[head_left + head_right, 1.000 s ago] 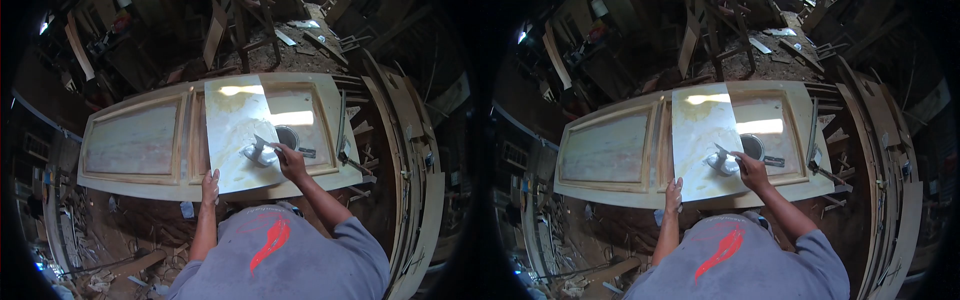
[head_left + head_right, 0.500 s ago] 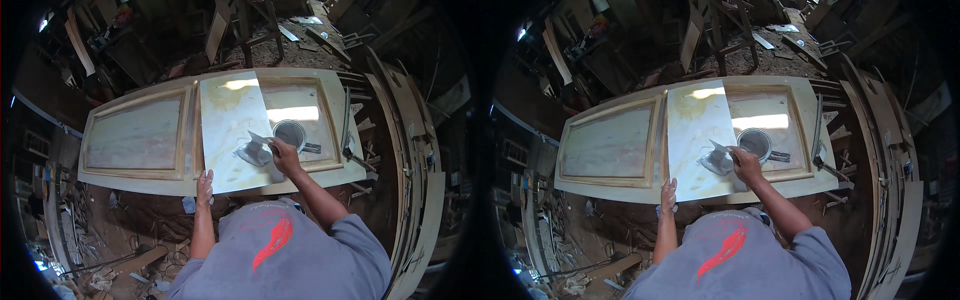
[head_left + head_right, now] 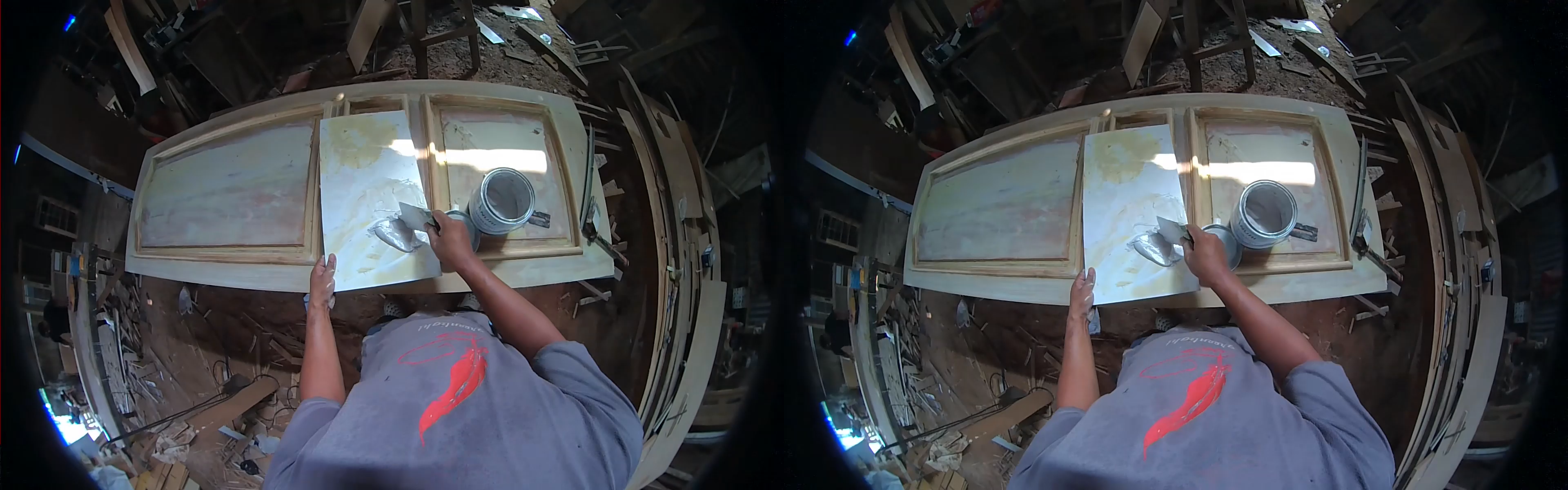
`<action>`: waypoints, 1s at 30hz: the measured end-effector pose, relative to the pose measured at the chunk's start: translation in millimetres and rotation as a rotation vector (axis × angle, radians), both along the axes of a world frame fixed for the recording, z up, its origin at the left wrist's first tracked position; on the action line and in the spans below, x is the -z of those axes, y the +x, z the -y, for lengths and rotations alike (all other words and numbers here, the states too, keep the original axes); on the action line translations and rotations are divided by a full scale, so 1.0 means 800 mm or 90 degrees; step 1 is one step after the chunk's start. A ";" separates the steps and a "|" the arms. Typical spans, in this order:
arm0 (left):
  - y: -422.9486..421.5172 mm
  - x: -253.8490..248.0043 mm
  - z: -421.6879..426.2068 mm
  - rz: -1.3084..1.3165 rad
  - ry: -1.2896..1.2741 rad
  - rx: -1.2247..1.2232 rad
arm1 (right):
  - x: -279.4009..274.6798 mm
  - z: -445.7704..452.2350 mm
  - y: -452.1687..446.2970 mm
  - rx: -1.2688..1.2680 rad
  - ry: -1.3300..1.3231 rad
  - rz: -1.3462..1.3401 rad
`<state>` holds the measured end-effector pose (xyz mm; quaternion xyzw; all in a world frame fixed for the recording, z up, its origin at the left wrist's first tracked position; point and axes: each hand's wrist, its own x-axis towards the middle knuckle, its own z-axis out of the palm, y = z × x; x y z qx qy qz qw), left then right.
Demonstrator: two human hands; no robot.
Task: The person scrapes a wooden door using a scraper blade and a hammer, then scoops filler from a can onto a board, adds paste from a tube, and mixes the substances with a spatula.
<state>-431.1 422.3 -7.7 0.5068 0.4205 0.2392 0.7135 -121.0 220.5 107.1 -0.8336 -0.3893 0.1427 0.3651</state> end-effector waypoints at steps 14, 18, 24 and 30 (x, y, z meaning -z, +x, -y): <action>-0.012 0.032 -0.025 -0.086 0.014 -0.003 | 0.027 -0.015 -0.064 -0.031 0.010 0.063; -0.004 0.015 -0.019 -0.199 0.123 0.016 | 0.032 -0.013 -0.079 -0.051 0.007 0.069; 0.009 -0.012 -0.003 -0.473 0.374 -0.050 | 0.039 -0.021 -0.086 -0.051 0.045 0.075; -0.008 -0.011 0.010 -0.455 0.529 0.003 | 0.040 -0.020 -0.091 -0.082 0.052 0.111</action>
